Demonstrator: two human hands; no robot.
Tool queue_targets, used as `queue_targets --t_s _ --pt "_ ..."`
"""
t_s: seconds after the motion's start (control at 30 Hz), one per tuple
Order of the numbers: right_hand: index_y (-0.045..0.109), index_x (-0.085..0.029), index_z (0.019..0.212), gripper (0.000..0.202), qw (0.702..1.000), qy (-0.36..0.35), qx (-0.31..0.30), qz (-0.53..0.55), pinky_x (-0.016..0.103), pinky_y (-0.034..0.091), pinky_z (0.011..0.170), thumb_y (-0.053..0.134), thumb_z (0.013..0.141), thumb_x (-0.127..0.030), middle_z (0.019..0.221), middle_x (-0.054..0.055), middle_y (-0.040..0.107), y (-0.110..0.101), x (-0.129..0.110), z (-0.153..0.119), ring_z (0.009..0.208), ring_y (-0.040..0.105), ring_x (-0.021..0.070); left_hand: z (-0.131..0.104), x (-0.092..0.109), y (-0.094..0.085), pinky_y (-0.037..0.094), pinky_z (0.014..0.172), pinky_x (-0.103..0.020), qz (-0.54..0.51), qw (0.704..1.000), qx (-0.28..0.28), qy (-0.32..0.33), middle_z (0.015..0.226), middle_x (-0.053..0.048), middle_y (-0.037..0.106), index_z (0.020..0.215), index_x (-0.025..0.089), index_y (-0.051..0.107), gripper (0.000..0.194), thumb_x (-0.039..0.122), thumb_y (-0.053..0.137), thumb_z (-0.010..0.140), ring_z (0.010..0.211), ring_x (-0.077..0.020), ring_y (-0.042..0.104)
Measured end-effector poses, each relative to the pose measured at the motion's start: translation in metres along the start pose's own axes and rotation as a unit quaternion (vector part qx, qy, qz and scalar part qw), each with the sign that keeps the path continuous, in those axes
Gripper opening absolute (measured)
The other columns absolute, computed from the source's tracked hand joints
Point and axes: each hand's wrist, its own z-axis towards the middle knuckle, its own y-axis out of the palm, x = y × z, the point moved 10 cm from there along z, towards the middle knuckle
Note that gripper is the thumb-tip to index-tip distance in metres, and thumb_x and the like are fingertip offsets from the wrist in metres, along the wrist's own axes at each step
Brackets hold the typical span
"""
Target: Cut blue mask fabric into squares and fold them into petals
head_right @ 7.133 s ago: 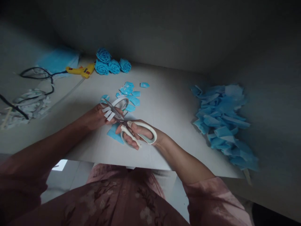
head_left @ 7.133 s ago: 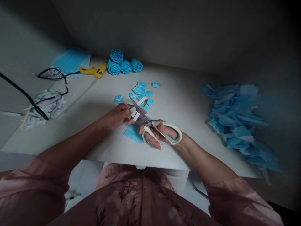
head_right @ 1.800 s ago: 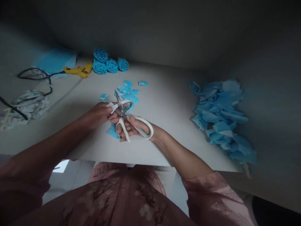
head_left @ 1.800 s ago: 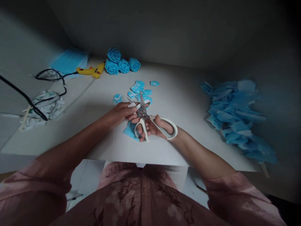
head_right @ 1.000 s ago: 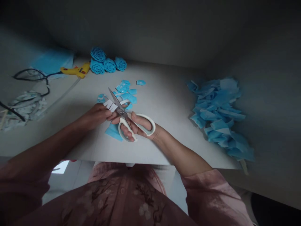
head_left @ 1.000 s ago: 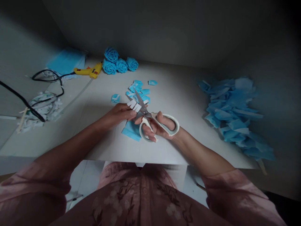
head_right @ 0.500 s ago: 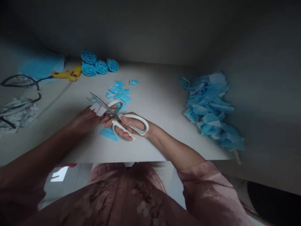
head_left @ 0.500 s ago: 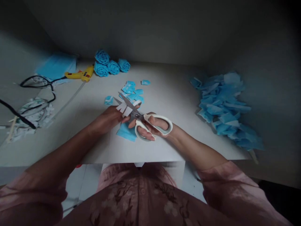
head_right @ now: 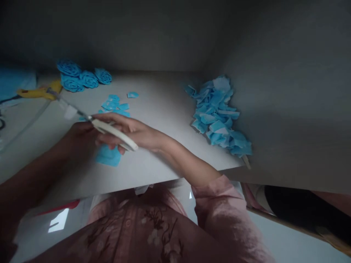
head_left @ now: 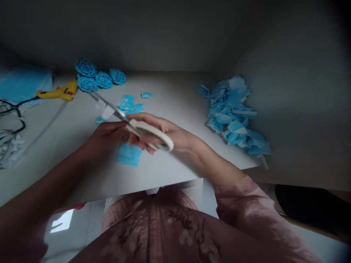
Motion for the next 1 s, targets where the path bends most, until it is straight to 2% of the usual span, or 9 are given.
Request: queue_targets --t_s 0.1,0.17,0.23,0.33,0.43,0.57,0.67,0.87,1.0 --pt "0.060 -0.024 0.135 0.049 0.994 -0.021 0.104 -0.007 0.021 0.056 0.062 0.074 0.094 -0.048 0.098 0.003 0.075 -0.023 -0.029 -0.017 0.078 0.068 0.0131 0.028 0.030 0.011 0.052 0.079 -0.035 0.096 0.995 -0.001 0.038 0.078 -0.004 0.070 0.087 0.022 0.076 0.029 0.045 0.060 0.096 0.079 -0.0236 0.066" --pt "0.066 -0.020 0.121 0.037 0.985 -0.010 0.170 -0.030 0.022 0.055 0.060 0.066 0.098 -0.049 0.090 0.004 0.073 -0.037 -0.046 -0.036 0.076 0.067 0.0142 0.056 0.057 0.033 0.051 0.089 -0.038 0.162 0.982 -0.034 0.090 0.078 -0.006 0.069 0.083 0.020 0.076 0.024 0.039 0.064 0.092 0.087 -0.0260 0.067" --pt "0.066 -0.020 0.108 0.029 0.968 0.010 0.246 -0.051 0.023 0.054 0.060 0.058 0.101 -0.047 0.089 0.004 0.073 -0.053 -0.060 -0.060 0.073 0.065 0.0137 0.088 0.073 0.049 0.051 0.092 -0.039 0.175 0.979 -0.024 0.105 0.080 -0.007 0.070 0.081 0.019 0.076 0.024 0.036 0.064 0.092 0.091 -0.0271 0.068" --pt "0.065 -0.022 0.105 0.029 0.944 0.034 0.321 -0.066 0.023 0.053 0.058 0.055 0.101 -0.049 0.088 0.003 0.073 -0.076 -0.065 -0.098 0.071 0.064 0.0144 0.127 0.080 0.065 0.047 0.107 -0.040 0.205 0.969 -0.009 0.139 0.110 -0.011 0.076 0.098 0.017 0.079 0.018 0.027 0.067 0.089 0.116 -0.0290 0.067" --pt "0.065 -0.021 0.105 0.032 0.957 0.041 0.285 -0.034 0.023 0.051 0.055 0.065 0.095 -0.051 0.086 0.004 0.074 -0.081 -0.046 -0.118 0.073 0.067 0.0158 0.136 0.061 0.052 0.042 0.118 -0.044 0.253 0.959 0.028 0.126 0.138 -0.013 0.071 0.117 0.018 0.078 0.032 0.028 0.069 0.088 0.134 -0.0304 0.061" --pt "0.066 -0.020 0.098 0.028 0.968 0.085 0.237 0.002 0.022 0.055 0.058 0.077 0.090 -0.045 0.088 0.002 0.073 -0.084 -0.006 -0.128 0.069 0.064 0.0118 0.101 0.038 0.003 0.043 0.119 -0.044 0.275 0.954 0.080 0.083 0.138 -0.015 0.072 0.122 0.015 0.077 0.045 0.043 0.055 0.097 0.132 -0.0293 0.062" --pt "0.067 -0.018 0.093 0.041 0.968 0.110 0.223 -0.018 0.023 0.056 0.061 0.085 0.083 -0.055 0.079 0.000 0.069 -0.088 0.013 -0.120 0.066 0.061 0.0106 0.062 0.036 -0.029 0.045 0.117 -0.038 0.257 0.957 0.127 0.050 0.128 -0.010 0.077 0.117 0.013 0.078 0.052 0.052 0.048 0.099 0.125 -0.0243 0.064" --pt "0.071 -0.015 0.089 0.058 0.962 0.138 0.219 -0.088 0.025 0.057 0.061 0.089 0.073 -0.068 0.079 0.004 0.072 -0.110 0.031 -0.099 0.070 0.067 0.0139 -0.002 0.039 -0.067 0.043 0.118 -0.036 0.233 0.948 0.216 -0.024 0.126 0.000 0.076 0.115 0.019 0.075 0.044 0.050 0.048 0.100 0.121 -0.0189 0.061" --pt "0.073 -0.014 0.089 0.059 0.947 0.155 0.247 -0.132 0.026 0.055 0.058 0.089 0.069 -0.067 0.083 0.009 0.075 -0.127 0.032 -0.103 0.071 0.069 0.0170 -0.035 0.014 -0.092 0.048 0.110 -0.039 0.228 0.937 0.255 -0.069 0.120 0.000 0.076 0.110 0.020 0.076 0.044 0.052 0.050 0.096 0.113 -0.0210 0.063"
